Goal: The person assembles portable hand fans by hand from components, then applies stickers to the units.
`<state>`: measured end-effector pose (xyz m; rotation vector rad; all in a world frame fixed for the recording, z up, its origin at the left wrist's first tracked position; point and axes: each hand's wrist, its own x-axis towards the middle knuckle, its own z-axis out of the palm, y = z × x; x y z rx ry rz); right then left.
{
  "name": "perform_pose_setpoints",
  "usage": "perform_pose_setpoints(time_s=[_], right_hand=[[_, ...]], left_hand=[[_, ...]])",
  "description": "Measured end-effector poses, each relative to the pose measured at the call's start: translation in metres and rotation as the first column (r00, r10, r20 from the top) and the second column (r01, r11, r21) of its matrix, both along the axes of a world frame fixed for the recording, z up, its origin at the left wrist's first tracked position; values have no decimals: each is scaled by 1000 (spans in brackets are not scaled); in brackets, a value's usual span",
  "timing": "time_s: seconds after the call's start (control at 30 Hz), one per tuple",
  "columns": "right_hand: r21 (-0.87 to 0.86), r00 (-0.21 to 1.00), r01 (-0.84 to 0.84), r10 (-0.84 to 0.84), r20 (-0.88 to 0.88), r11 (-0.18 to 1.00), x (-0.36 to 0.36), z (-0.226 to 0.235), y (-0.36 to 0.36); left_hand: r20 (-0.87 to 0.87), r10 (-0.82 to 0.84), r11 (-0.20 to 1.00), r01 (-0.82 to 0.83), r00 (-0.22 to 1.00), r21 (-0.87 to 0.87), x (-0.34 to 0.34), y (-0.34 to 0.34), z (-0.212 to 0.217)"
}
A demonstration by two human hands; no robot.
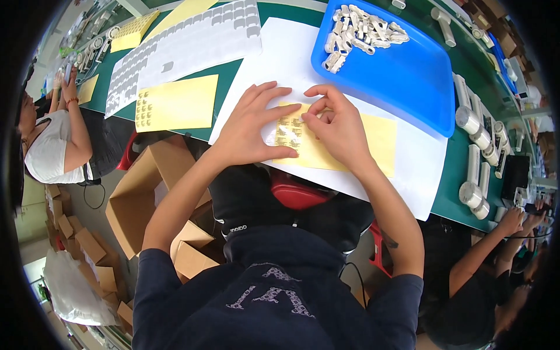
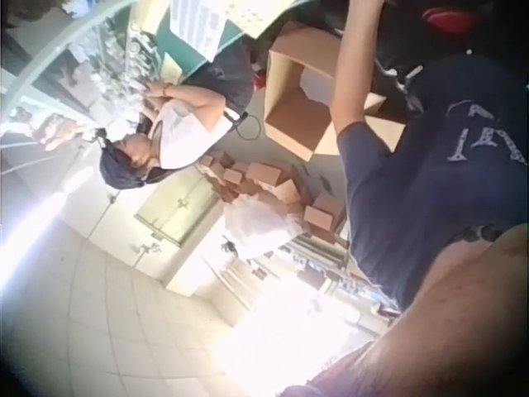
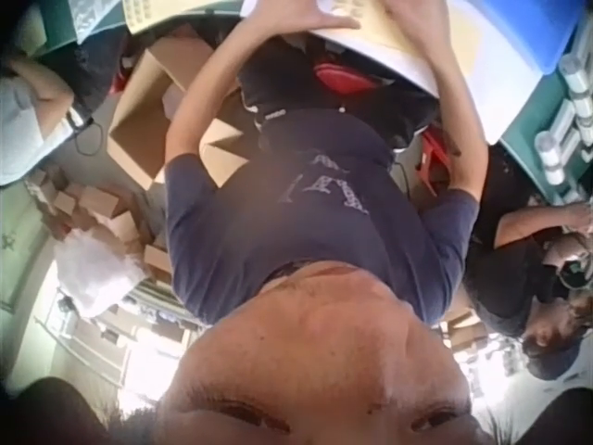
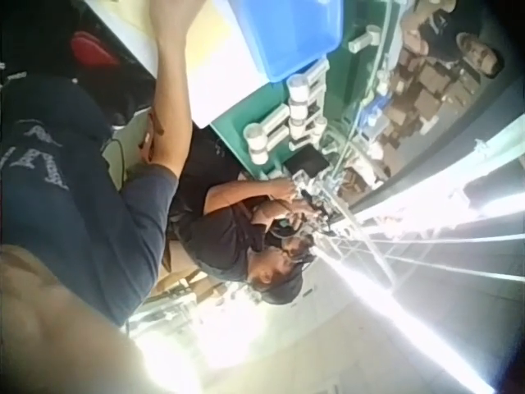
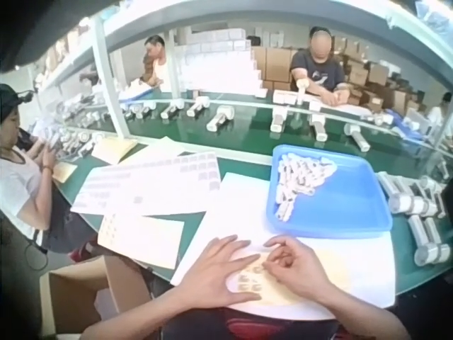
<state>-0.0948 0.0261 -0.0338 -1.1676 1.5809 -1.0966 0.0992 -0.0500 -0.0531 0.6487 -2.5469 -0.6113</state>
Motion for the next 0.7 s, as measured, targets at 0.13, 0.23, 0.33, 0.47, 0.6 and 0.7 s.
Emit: perform_pose_setpoints(time_s=[0.13, 0.23, 0.33, 0.47, 0.6, 0.7], right_hand=[[-28, 984, -35, 30, -177, 999, 0, 1, -1], [-108, 894, -109, 50, -445, 988, 4, 5, -5], [-129, 792, -159, 49, -609, 979, 8, 12, -10], [66, 733, -137, 146, -664, 988, -1, 18, -12], [-132, 960, -40, 1, -279, 990, -24, 10, 24], [-602, 983, -106, -7, -182, 791, 7, 111, 58]], left_hand=[[-5, -8, 1000, 8, 1000, 7, -4, -3, -2], [-9, -3, 1000, 3, 1000, -6, -8, -6, 0], [-1, 9, 1000, -9, 1000, -24, -4, -8, 4], [-104, -39, 995, 28, 994, -100, 8, -8, -6], [-212, -113, 984, 81, 971, -157, -15, 1, -25], [-470, 13, 998, -38, 883, -45, 3, 9, -11]])
